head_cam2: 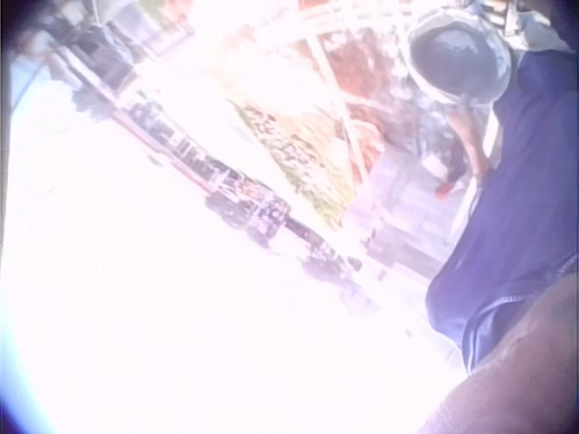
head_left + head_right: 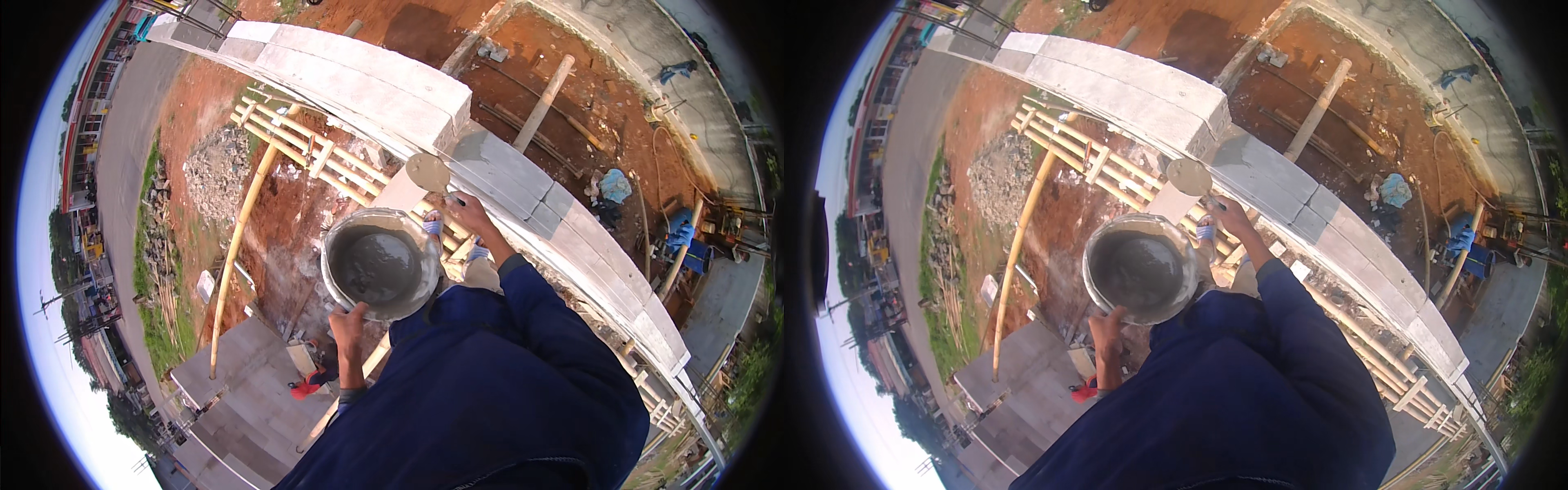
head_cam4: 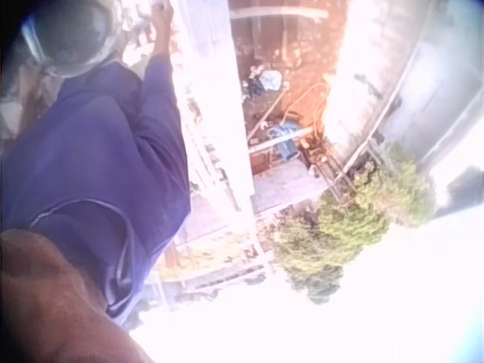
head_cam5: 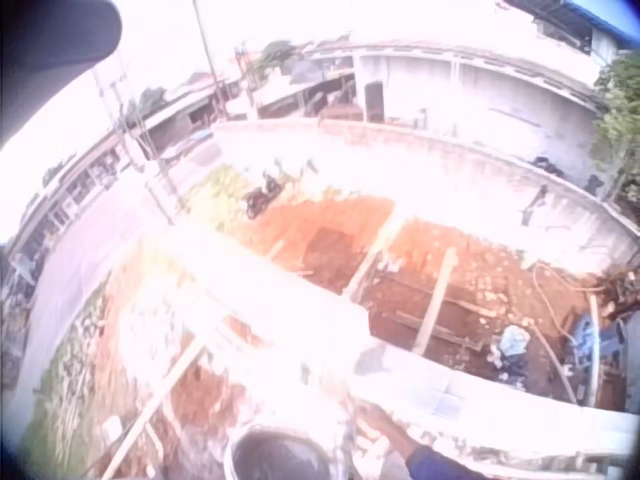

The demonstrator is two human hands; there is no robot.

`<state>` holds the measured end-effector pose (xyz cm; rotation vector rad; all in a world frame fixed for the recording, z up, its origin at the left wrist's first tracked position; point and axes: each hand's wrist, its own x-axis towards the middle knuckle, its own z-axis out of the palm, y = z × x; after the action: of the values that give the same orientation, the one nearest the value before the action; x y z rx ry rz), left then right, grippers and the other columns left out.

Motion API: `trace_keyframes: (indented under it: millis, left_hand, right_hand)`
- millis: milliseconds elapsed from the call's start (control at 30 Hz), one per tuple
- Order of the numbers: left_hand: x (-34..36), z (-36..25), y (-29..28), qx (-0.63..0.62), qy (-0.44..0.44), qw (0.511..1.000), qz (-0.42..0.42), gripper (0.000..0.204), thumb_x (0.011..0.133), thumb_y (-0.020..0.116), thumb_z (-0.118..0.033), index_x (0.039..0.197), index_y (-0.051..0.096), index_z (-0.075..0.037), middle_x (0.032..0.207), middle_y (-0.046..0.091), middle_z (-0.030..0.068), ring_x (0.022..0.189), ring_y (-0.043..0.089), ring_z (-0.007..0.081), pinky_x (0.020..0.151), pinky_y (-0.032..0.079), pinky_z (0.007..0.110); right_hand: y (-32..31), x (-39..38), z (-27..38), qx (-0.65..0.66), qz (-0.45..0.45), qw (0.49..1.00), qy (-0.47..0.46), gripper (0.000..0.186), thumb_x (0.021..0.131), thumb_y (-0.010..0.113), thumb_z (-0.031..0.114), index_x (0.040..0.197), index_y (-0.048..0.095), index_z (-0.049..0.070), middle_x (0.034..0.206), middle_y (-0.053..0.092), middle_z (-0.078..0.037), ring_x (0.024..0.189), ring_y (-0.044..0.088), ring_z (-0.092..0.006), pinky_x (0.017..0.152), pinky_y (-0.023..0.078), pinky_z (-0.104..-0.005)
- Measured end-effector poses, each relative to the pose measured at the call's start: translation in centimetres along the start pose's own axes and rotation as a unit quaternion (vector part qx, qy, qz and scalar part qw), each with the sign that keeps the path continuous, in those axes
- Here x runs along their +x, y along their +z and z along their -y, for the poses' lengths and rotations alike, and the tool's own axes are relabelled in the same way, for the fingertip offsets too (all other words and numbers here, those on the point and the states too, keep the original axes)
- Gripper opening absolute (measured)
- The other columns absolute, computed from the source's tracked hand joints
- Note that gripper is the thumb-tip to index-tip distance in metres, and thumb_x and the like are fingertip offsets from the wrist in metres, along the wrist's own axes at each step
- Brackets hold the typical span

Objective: The person stands on bamboo scaffolding and lays concrete blocks to build a wall. They apply mortar from a bucket using a trowel, place blocks, and tap them into position with a hammer.

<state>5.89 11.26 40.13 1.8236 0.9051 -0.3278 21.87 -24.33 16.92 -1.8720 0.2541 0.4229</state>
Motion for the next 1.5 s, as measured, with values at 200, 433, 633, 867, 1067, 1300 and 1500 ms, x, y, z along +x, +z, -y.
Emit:
trace_keyframes:
  millis: [200, 433, 633, 867, 1067, 1300, 1500]
  left_hand:
    - [-1.5, 0.6, 1.6, -0.026, 0.018, 0.999, -0.014, 0.028, 0.082, 0.073, -0.007, 0.104, 0.074, 0.01, 0.088, 0.076, 0.0085, 0.073, 0.068, 0.014, 0.066, 0.056, 0.032]
    - [-3.6, 0.0, 3.9, 0.001, 0.043, 0.999, -0.015, 0.029, 0.081, 0.074, -0.008, 0.101, 0.073, 0.013, 0.087, 0.075, 0.0105, 0.071, 0.068, 0.0157, 0.063, 0.056, 0.033]
    - [-4.9, -1.0, 5.3, 0.035, 0.06, 0.998, 0.003, 0.029, 0.08, 0.074, -0.012, 0.096, 0.073, 0.013, 0.084, 0.075, 0.0113, 0.07, 0.068, 0.0155, 0.064, 0.056, 0.033]
    - [-5.8, -1.8, 7.2, 0.081, 0.141, 0.987, 0.01, 0.029, 0.08, 0.074, -0.014, 0.097, 0.074, 0.01, 0.08, 0.074, 0.0077, 0.068, 0.065, 0.0143, 0.065, 0.053, 0.033]
    - [-6.0, -1.2, 7.9, 0.087, 0.138, 0.986, 0.033, 0.031, 0.079, 0.075, -0.017, 0.097, 0.074, 0.008, 0.076, 0.073, 0.0071, 0.067, 0.064, 0.0139, 0.064, 0.053, 0.035]
    - [-6.7, -3.2, 7.9, 0.22, 0.172, 0.96, -0.032, 0.039, 0.076, 0.079, -0.024, 0.084, 0.068, 0.013, 0.069, 0.068, 0.0228, 0.067, 0.068, 0.0232, 0.066, 0.054, 0.042]
    - [-8.7, -5.7, 10.0, 0.193, 0.187, 0.961, 0.061, 0.031, 0.079, 0.076, -0.019, 0.097, 0.076, 0.006, 0.077, 0.076, 0.0135, 0.072, 0.071, 0.0203, 0.073, 0.056, 0.038]
  right_hand:
    - [-5.4, -10.2, 3.8, 0.074, -0.012, 0.994, 0.084, 0.052, 0.101, 0.07, 0.039, 0.129, 0.066, -0.005, 0.086, 0.071, -0.012, 0.078, 0.068, -0.0233, 0.079, 0.055, -0.0398]
    - [-13.0, -17.9, 3.3, -0.243, -0.242, 0.939, 0.003, 0.046, 0.102, 0.06, 0.025, 0.143, 0.052, 0.006, 0.124, 0.063, -0.026, 0.105, 0.067, -0.0458, 0.086, 0.056, -0.0529]
    - [-16.1, -20.4, -1.0, -0.323, -0.265, 0.908, 0.014, 0.047, 0.099, 0.061, 0.02, 0.143, 0.052, 0.007, 0.114, 0.065, -0.022, 0.101, 0.068, -0.043, 0.085, 0.056, -0.0538]
    - [-18.2, -23.3, -3.3, -0.332, -0.298, 0.895, -0.011, 0.046, 0.098, 0.063, 0.018, 0.142, 0.054, 0.007, 0.119, 0.065, -0.022, 0.103, 0.068, -0.0426, 0.087, 0.056, -0.0537]
    - [-19.5, -26.0, -4.7, -0.283, -0.312, 0.906, 0.039, 0.045, 0.1, 0.062, 0.019, 0.142, 0.056, 0.005, 0.126, 0.066, -0.022, 0.109, 0.068, -0.0434, 0.089, 0.056, -0.0529]
    - [-17.8, -27.1, -2.3, -0.24, -0.242, 0.937, -0.076, 0.031, 0.099, 0.065, 0.028, 0.12, 0.071, 0.006, 0.113, 0.071, -0.016, 0.095, 0.072, -0.0382, 0.08, 0.057, -0.048]
    - [-9.5, -22.0, 7.1, -0.374, -0.012, 0.904, -0.209, 0.021, 0.091, 0.066, 0.021, 0.107, 0.067, 0.007, 0.095, 0.071, -0.016, 0.089, 0.072, -0.0376, 0.075, 0.058, -0.0503]
